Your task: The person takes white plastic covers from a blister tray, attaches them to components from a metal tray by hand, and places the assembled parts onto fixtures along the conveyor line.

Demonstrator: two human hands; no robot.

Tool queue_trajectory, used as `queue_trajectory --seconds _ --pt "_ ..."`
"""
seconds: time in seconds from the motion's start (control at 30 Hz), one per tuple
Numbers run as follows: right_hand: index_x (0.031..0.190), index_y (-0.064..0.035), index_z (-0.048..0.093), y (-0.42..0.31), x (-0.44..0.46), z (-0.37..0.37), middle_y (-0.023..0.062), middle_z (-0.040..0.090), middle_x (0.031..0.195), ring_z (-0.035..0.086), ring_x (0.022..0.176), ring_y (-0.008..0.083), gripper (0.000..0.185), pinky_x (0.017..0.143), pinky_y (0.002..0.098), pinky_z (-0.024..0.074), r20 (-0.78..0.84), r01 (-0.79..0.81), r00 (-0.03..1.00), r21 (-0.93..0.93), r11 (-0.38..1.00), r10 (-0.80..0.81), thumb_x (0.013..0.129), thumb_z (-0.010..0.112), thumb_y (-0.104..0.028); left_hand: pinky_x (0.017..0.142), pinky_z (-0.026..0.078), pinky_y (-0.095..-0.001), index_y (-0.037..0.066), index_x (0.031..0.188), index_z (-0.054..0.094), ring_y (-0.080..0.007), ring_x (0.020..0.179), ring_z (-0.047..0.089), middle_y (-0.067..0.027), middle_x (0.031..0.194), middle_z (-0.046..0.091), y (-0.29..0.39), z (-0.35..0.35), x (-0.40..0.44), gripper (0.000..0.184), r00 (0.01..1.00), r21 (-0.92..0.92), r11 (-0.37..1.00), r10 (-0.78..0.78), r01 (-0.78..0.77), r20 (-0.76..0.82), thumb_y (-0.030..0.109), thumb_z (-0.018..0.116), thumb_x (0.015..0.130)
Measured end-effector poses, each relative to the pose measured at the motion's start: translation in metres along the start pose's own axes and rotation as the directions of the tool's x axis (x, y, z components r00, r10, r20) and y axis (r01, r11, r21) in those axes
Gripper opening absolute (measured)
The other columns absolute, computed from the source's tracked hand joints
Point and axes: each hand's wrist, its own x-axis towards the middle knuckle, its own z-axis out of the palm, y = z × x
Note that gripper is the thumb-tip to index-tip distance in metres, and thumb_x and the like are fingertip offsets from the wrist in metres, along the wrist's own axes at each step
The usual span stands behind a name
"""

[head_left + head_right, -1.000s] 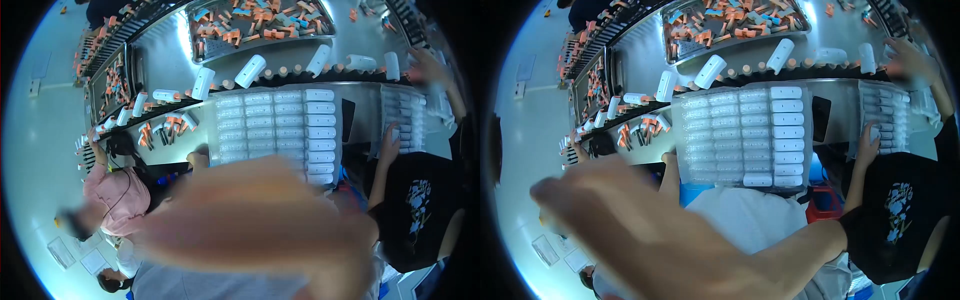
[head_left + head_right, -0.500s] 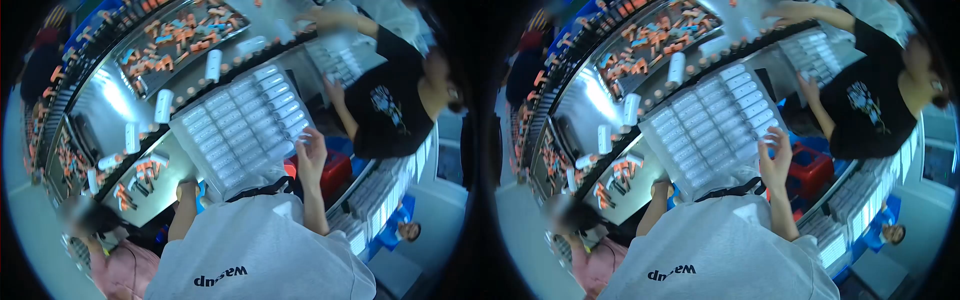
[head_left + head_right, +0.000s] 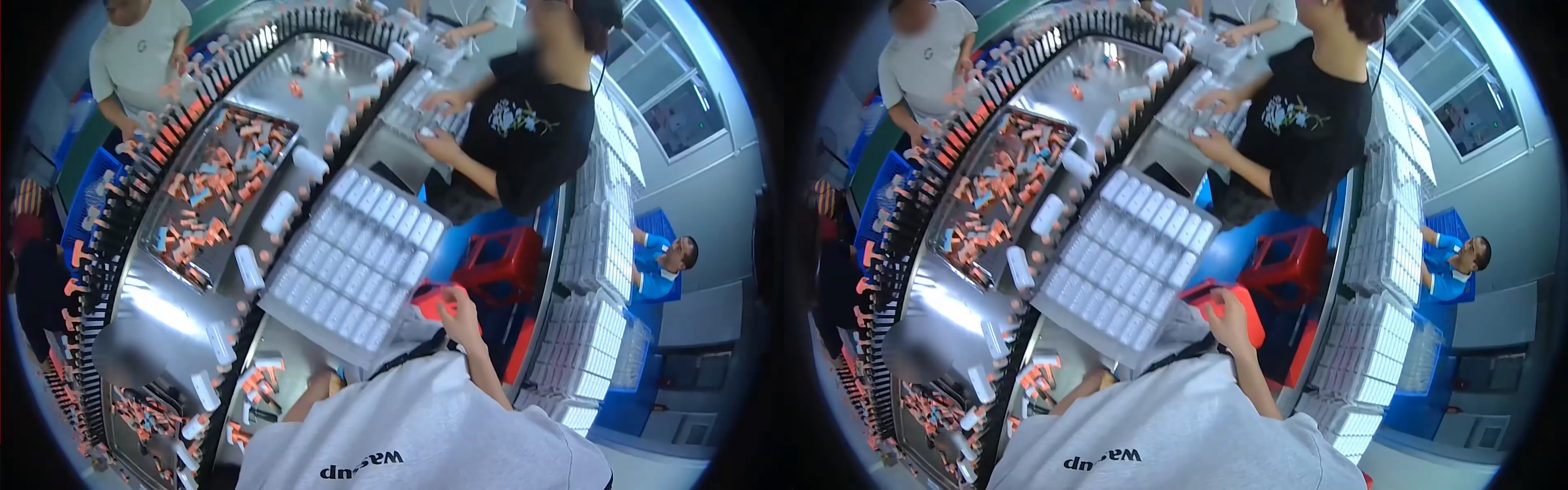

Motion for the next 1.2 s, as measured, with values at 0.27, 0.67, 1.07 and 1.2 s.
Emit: queue_trajectory --seconds 0.27,0.67,1.07,1.2 --pt "0.098 -0.0092 0.074 0.165 0.005 0.065 0.0173 0.072 0.09 0.07 0.086 0.0345 0.028 0.078 0.0434 0.0548 0.523 -0.163 0.813 -0.219 0.962 0.257 0.075 0.061 -0.019 0.081 0.046 -0.0487 0.005 0.108 0.06 -0.0408 0.096 0.056 -0.0205 0.098 0.059 0.008 0.004 0.008 0.028 0.998 -0.007 1.0 -0.01 0.01 0.062 0.023 0.058 0.086" --pt "0.114 -0.001 0.065 0.175 0.107 0.035 0.0178 0.07 0.101 0.067 0.093 0.0276 0.036 0.081 0.036 0.0518 0.876 0.137 0.465 -0.213 0.967 0.127 0.081 0.062 -0.014 0.075 0.049 -0.0491 0.006 0.101 0.065 -0.041 0.089 0.06 -0.0191 0.09 0.062 0.045 0.02 0.033 0.027 0.996 -0.062 0.994 -0.094 0.094 0.01 0.026 0.057 0.085" --pt "0.108 -0.0034 0.065 0.239 0.234 0.051 0.0175 0.068 0.107 0.062 0.1 0.0312 0.029 0.087 0.0409 0.0473 0.928 0.431 -0.283 -0.104 0.896 0.244 0.084 0.054 -0.016 0.069 0.052 -0.0495 0.007 0.094 0.069 -0.0412 0.082 0.064 -0.0177 0.082 0.066 0.107 0.109 -0.036 0.028 0.989 -0.018 0.99 -0.14 0.141 0.037 0.03 0.056 0.085" --pt "0.108 -0.0036 0.067 0.157 0.252 0.017 0.0193 0.068 0.108 0.065 0.099 0.0334 0.032 0.085 0.0413 0.0498 0.929 0.634 -0.244 -0.065 0.771 0.279 0.089 0.061 -0.028 0.067 0.053 -0.0496 0.007 0.092 0.071 -0.0412 0.08 0.065 -0.0172 0.079 0.067 0.126 0.144 -0.042 0.029 0.99 -0.016 0.996 -0.09 0.092 0.108 0.031 0.056 0.085"
